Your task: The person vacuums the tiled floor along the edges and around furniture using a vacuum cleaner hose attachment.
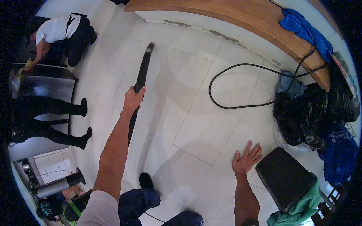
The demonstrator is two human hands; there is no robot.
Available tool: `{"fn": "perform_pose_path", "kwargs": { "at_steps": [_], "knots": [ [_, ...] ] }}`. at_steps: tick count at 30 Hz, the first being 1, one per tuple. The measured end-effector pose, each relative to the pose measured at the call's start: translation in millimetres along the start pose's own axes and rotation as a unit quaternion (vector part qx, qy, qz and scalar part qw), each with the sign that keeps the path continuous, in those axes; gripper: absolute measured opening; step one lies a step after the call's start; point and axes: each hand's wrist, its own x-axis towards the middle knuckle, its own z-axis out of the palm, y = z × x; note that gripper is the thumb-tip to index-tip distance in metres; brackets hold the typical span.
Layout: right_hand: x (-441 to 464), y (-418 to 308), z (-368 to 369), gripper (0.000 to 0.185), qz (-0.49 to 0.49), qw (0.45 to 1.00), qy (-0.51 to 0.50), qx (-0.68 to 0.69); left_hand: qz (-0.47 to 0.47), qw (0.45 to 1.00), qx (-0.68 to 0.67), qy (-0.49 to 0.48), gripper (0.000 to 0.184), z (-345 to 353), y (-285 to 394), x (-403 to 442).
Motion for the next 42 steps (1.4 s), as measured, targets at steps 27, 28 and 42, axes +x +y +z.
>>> {"fn": "perform_pose_path", "kwargs": {
  "at_steps": [27, 28, 42],
  "knots": [
    [1.5, -2.6, -5.2, 0.074, 0.006, 1.000, -0.009, 0.009, 0.111, 0.983, 0.124, 0.083, 0.061, -3.2, 43.4, 210.2],
    [0.3, -3.2, -3.4, 0.074, 0.019, 1.000, -0.007, 0.004, 0.142, 0.971, 0.160, 0.104, 0.061, -5.0, 40.6, 225.4],
    [2.5, -2.4, -7.9, 0.078, 0.034, 0.998, -0.039, 0.042, 0.220, 0.966, -0.002, -0.134, 0.051, 135.3, 92.3, -21.3]
  ]
}}
